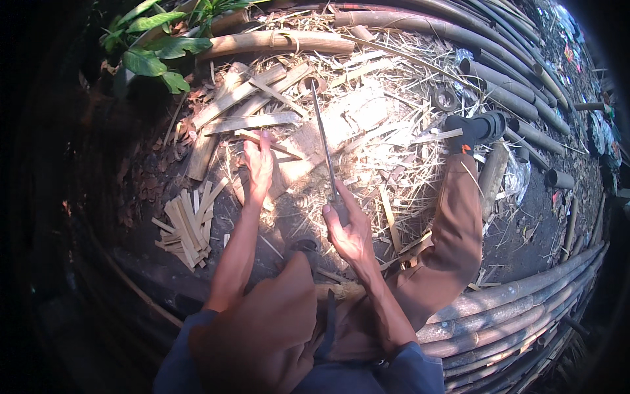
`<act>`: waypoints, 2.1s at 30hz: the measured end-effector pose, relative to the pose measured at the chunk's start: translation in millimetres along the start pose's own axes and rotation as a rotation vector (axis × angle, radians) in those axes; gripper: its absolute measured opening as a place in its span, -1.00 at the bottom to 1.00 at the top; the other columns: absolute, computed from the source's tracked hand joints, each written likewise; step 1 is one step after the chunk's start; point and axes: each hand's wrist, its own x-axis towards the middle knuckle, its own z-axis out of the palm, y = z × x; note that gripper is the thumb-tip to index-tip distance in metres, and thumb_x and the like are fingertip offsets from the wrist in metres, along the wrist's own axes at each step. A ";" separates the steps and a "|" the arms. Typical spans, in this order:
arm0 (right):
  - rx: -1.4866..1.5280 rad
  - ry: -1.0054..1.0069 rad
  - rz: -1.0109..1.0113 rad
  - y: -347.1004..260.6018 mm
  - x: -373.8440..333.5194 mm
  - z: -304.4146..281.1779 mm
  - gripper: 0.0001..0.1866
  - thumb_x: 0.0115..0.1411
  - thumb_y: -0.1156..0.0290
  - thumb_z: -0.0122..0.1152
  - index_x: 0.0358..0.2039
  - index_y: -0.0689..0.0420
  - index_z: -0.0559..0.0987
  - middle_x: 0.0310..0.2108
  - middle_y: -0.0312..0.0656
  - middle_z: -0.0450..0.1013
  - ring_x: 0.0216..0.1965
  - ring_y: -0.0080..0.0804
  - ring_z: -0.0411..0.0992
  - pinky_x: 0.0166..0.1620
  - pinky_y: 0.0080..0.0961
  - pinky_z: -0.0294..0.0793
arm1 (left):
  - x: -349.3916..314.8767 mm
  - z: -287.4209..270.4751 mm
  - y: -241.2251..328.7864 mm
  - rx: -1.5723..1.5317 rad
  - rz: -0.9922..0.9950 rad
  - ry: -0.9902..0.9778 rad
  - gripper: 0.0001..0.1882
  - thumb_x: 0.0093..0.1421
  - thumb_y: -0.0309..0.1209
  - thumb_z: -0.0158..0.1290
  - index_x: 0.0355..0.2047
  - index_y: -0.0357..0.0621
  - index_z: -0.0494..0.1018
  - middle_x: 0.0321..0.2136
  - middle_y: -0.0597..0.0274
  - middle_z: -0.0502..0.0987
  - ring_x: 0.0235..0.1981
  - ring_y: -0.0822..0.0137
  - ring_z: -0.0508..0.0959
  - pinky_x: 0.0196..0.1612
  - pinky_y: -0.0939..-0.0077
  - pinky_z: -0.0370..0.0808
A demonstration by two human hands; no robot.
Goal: The person sits on the ground and uses a machete to split bamboo pieces into thin strips. They repeatedly position the bamboo, strike it with the machete, and gather the resulting strips into a pile.
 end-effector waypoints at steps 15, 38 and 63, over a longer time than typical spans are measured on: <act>0.323 -0.149 0.040 -41.3 22.6 17.7 -0.44 0.40 -0.06 -0.25 0.27 -0.05 0.24 -0.65 -0.42 0.24 -0.75 -0.67 0.16 -0.69 -0.66 0.21 | -38.9 13.5 10.0 0.096 0.249 -0.493 -0.72 0.23 -0.47 0.09 -0.11 -0.39 0.36 -0.42 0.06 0.48 -0.40 0.22 0.49 -0.31 0.33 0.44; 0.455 -0.130 0.173 -48.0 27.4 27.2 -0.47 0.38 -0.10 -0.23 -0.40 0.15 0.38 -0.70 -0.35 0.29 -0.81 -0.60 0.23 -0.78 -0.60 0.25 | -42.8 9.4 28.0 0.151 0.367 -0.569 -0.62 0.18 -0.58 0.04 0.03 -0.20 0.32 -0.49 0.04 0.32 -0.52 0.16 0.30 -0.38 0.25 0.34; 0.118 -0.048 -0.196 -44.8 25.0 34.0 -0.51 0.43 0.20 -0.18 0.29 0.12 0.26 -0.69 -0.43 0.12 -0.61 -0.73 0.13 -0.53 -0.62 0.19 | -37.6 6.7 23.9 -0.097 0.104 -0.716 -0.40 0.35 -0.06 -0.11 0.20 -0.28 0.19 0.02 0.26 0.39 0.04 0.48 0.34 0.11 0.53 0.31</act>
